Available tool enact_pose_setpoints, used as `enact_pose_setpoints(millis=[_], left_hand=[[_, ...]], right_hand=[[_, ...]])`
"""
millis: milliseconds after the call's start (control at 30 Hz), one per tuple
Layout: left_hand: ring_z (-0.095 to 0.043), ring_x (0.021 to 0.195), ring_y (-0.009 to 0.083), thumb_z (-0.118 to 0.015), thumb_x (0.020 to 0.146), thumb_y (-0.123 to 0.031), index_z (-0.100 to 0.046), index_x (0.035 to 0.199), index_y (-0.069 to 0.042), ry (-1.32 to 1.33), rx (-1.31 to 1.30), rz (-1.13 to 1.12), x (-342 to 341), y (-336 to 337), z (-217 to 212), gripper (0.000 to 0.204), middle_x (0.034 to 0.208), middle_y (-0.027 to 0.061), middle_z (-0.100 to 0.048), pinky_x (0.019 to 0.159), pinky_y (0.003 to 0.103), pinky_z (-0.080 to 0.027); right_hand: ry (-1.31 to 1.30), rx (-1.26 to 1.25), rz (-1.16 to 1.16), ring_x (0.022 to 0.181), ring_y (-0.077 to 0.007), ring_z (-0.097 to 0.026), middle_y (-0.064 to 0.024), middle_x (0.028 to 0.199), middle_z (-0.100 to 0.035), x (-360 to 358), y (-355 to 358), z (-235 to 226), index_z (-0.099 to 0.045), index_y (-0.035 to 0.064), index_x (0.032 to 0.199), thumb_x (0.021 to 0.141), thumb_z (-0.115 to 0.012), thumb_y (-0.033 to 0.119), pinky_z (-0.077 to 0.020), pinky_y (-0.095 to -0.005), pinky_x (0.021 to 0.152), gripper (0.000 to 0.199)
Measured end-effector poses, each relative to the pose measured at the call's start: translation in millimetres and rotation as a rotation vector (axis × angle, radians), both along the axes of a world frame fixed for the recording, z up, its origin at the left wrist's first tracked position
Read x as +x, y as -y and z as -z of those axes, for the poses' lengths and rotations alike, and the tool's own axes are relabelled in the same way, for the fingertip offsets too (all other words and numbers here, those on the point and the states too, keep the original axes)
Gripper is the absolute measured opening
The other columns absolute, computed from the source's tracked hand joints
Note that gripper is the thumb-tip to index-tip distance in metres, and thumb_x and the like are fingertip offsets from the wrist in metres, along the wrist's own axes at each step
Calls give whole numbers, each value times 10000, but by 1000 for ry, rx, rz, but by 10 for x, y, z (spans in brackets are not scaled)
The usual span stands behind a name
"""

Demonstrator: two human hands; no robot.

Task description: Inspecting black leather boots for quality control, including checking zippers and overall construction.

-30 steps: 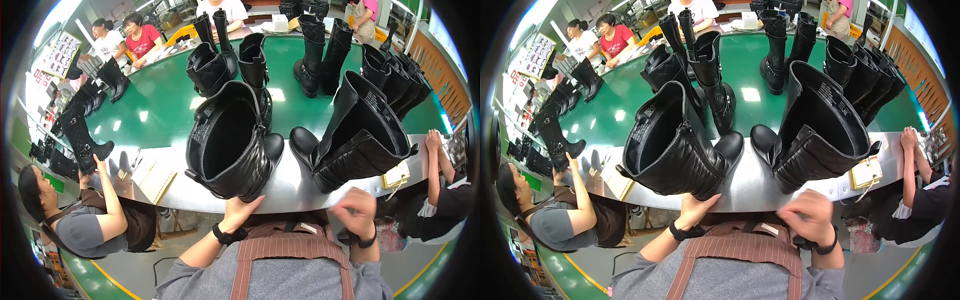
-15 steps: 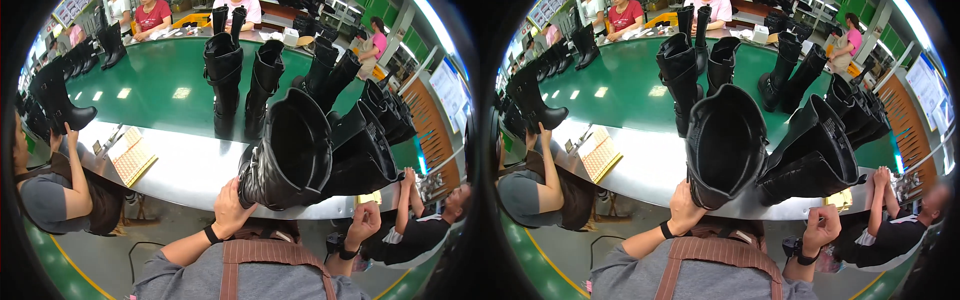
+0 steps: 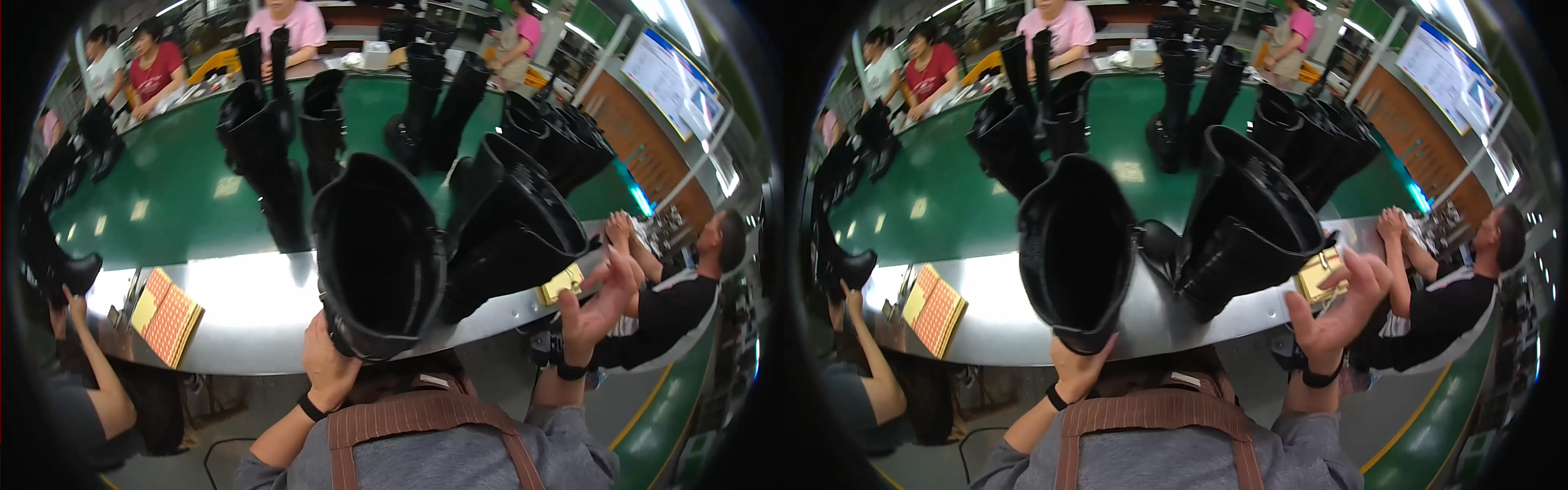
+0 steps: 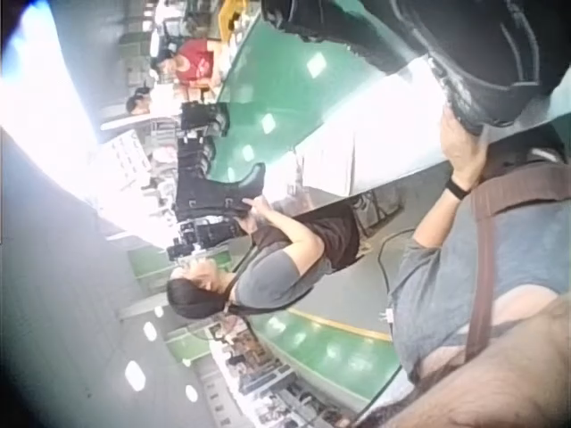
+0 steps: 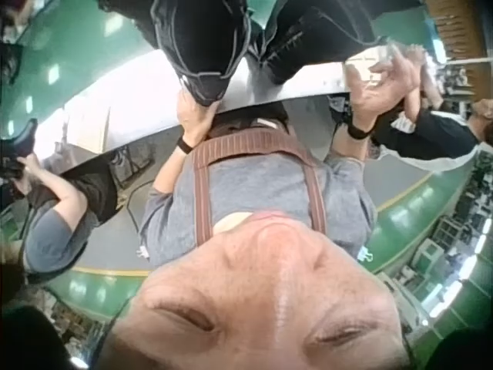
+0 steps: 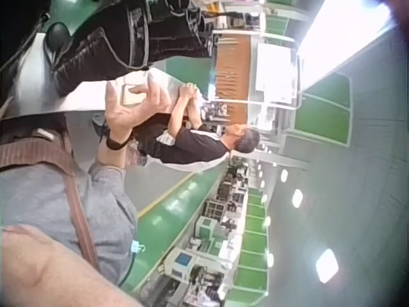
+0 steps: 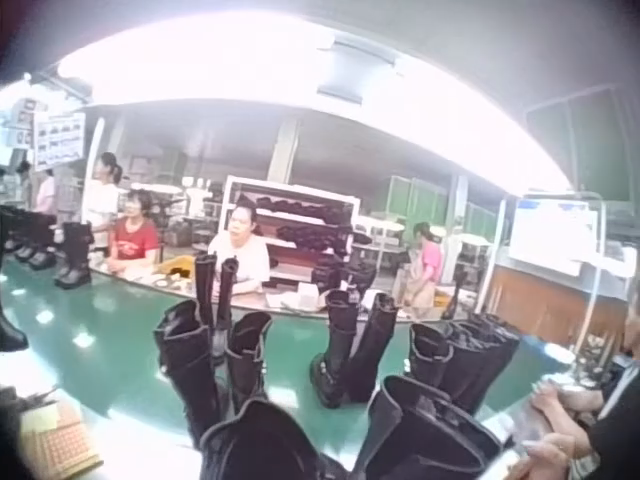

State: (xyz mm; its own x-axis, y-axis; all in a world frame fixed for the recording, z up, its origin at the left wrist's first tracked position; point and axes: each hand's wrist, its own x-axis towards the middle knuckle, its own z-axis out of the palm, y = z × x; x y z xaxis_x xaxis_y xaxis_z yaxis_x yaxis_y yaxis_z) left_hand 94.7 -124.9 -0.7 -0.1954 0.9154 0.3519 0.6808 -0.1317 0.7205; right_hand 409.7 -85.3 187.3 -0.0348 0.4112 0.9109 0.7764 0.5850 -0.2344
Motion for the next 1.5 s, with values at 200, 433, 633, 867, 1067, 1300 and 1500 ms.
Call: enact_pose_setpoints(millis=[200, 433, 633, 867, 1067, 1300, 1500], left_hand=[[-630, 861, 348, -833, 656, -285, -600, 1046, 20, -11, 50, -31, 17, 5, -46, 547, 970, 177, -642, 767, 394, -488], [-638, 684, 364, -823, 647, -382, -675, 820, 22, -354, 40, -23, -60, 44, -282, 464, 749, 191, -663, 615, 401, -493], [-605, 556, 366, -689, 803, -418, -639, 612, 23, -601, -585, 270, -172, 144, -685, 483, 567, 198, -593, 522, 399, -473], [-593, 666, 119, -533, 940, -140, -542, 1150, 3, 447, -474, 639, 295, -217, -493, 254, 750, 58, -597, 611, 263, -477], [-603, 698, 154, -507, 951, -103, -436, 1220, -15, 659, -496, 404, 1128, -875, 67, 292, 928, 109, -584, 579, 286, -489], [-559, 556, 105, -485, 981, -163, -481, 987, -32, 518, -705, 577, 1155, -970, 162, 131, 739, 52, -621, 503, 234, -445], [-506, 515, 82, -503, 979, -206, -606, 838, -39, 696, -884, 670, 1157, -953, -227, 241, 660, 28, -621, 488, 221, -405]], right_hand=[[140, -105, 70, 843, -188, -379, -41, 954, -330, -97, -77, -252, -698, 163, 852, 538, -877, 202, -356, -298, 730, 364], [90, -108, -42, 858, -203, -362, -45, 951, -316, -59, -118, -204, -622, 167, 792, 532, -875, 187, -335, -299, 722, 364], [1, -17, -24, 979, -221, -399, -82, 1091, -369, -65, -314, -30, -534, 107, 1051, 570, -892, 196, -398, -344, 813, 606], [-630, -712, -574, 1285, -268, -383, -188, 1438, -295, 71, -268, 905, -34, 24, 1473, 647, -866, 166, -355, -377, 1044, 1181], [-506, -975, -446, 1150, -252, -541, -163, 1234, -566, -214, -294, 1864, -408, -24, 1318, 661, -844, 163, -415, -357, 980, 811], [-369, -958, -409, 914, -214, -667, -143, 990, -691, 37, -279, 1814, -597, -27, 1090, 690, -790, 119, -506, -316, 826, 468], [-398, -930, -415, 847, -219, -685, -135, 922, -705, 30, -265, 1701, -652, -30, 1002, 684, -767, 79, -521, -314, 775, 355]])
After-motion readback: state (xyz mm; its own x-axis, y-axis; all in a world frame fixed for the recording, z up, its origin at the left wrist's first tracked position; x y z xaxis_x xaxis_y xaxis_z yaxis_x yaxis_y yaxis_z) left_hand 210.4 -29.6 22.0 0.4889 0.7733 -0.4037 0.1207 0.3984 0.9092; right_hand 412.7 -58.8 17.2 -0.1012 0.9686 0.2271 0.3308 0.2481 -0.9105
